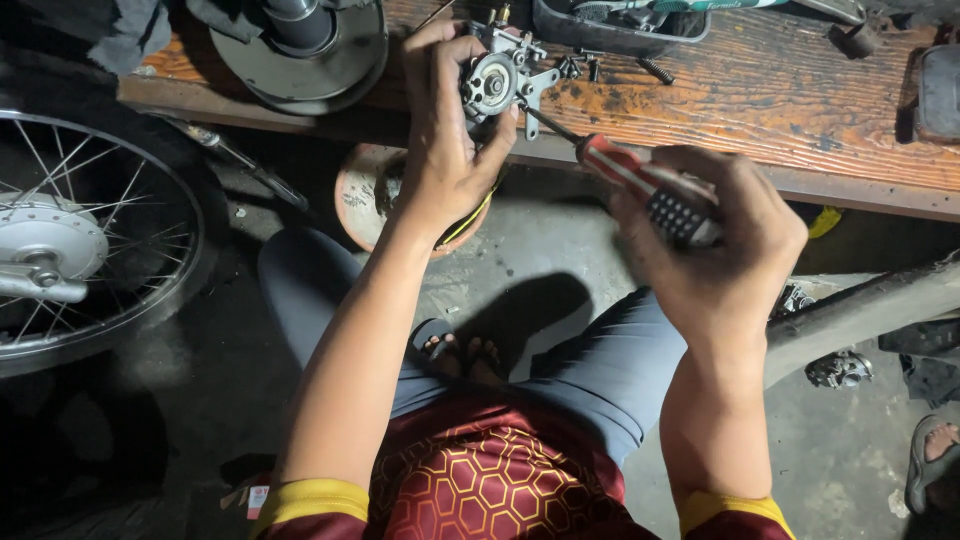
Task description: The person sits on the floor and assembles a small mechanical component, likely a carburetor, using a screwdriver. They insert a small metal piece into the device and tighten screws to secure it in place.
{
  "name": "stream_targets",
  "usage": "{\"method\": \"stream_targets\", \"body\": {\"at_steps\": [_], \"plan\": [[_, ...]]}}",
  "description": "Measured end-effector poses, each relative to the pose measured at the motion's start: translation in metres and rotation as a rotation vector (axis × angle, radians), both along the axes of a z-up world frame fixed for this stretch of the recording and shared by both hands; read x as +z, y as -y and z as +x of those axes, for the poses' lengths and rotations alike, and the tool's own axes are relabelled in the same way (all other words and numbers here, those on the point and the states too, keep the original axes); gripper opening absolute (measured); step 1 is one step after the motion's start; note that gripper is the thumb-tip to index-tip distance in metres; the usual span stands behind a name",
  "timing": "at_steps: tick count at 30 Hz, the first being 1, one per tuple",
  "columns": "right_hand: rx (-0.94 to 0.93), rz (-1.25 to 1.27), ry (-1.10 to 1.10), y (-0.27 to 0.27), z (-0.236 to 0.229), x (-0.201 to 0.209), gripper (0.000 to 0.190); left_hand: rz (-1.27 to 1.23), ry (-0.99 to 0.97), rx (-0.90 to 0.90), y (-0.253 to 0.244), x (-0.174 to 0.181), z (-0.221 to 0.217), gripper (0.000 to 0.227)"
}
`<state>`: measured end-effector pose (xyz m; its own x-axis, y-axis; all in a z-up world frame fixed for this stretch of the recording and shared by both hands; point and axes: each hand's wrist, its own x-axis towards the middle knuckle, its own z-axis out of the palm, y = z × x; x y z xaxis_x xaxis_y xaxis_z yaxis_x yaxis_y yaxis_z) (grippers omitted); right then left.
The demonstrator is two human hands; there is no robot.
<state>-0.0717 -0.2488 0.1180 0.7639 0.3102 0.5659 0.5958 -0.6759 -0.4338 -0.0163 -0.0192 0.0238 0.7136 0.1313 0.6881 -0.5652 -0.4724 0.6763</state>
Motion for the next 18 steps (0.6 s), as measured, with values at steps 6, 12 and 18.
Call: {"method": "stream_targets", "body": {"at_steps": [6, 12, 18], "plan": [[0.083, -0.046, 0.050, -0.005, 0.004, 0.007, 0.020, -0.007, -0.007, 0.016, 0.001, -0.002, 0.001, 0.040], [0.012, -0.066, 0.110, 0.004, -0.002, -0.005, 0.032, -0.004, 0.005, 0.035, 0.003, -0.008, 0.007, 0.044], [0.201, 0.034, -0.048, -0.002, 0.003, 0.016, 0.054, 0.008, -0.016, 0.045, 0.003, -0.013, 0.009, 0.048]]}}
